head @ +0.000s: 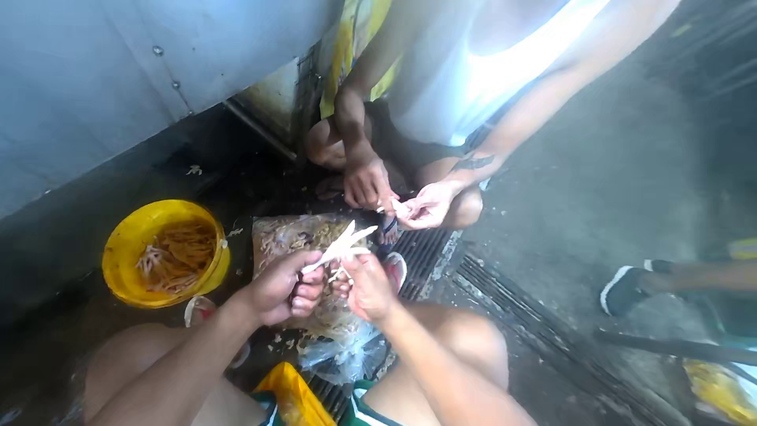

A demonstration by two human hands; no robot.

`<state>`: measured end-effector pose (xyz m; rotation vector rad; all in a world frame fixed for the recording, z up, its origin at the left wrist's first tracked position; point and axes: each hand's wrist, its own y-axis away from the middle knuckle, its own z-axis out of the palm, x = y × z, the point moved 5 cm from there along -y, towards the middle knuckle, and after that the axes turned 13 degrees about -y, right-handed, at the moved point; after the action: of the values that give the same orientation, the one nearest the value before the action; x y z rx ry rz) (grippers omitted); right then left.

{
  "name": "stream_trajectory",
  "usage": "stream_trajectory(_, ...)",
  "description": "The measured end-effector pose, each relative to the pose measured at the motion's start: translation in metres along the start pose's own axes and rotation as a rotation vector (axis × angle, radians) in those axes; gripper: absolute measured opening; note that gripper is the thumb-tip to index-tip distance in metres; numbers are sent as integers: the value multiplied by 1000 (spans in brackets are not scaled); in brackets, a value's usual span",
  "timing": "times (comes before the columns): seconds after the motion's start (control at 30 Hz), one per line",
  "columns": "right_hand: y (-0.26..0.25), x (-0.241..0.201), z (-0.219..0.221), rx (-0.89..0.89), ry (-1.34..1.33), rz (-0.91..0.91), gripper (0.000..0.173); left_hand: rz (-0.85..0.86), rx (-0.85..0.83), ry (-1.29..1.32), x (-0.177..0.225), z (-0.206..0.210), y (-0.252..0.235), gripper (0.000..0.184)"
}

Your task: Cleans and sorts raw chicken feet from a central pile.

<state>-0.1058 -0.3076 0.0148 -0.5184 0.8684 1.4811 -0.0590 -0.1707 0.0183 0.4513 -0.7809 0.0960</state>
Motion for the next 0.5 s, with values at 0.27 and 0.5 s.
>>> stream_trajectory(0.27,-4,-18,1,35,725,-257,35,172,665,-294,14,-18,-17,11)
stream_trajectory(0.5,11,-6,22,33,804,-539,37,251,1052,-585,43,-56,-21,26)
